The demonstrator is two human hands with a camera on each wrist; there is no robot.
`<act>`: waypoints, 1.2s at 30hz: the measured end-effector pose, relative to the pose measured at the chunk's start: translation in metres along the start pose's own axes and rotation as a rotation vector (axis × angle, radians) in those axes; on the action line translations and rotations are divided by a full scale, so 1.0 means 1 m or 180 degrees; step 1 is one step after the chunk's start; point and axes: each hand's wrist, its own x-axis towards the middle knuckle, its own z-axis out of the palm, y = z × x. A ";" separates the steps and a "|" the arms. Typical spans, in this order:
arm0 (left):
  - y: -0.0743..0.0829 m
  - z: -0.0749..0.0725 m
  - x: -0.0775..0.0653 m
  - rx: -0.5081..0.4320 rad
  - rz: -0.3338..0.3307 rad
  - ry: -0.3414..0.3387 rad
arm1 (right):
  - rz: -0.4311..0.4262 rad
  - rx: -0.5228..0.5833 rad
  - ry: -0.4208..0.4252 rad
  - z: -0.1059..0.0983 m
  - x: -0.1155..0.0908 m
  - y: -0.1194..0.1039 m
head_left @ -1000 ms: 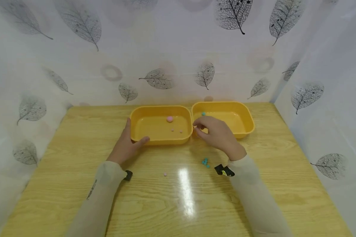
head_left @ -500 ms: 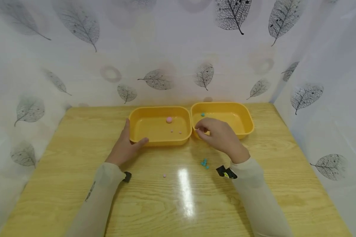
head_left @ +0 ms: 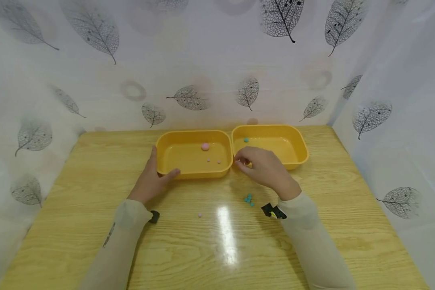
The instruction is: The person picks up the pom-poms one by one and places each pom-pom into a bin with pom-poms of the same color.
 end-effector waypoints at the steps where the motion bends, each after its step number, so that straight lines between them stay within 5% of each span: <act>1: 0.000 0.000 0.000 -0.0008 0.0000 0.0000 | -0.0013 -0.0005 0.0002 0.000 0.000 -0.001; 36: -0.001 -0.001 0.000 -0.0040 0.0055 -0.0018 | -0.0260 -0.0127 -0.0209 0.022 0.003 -0.008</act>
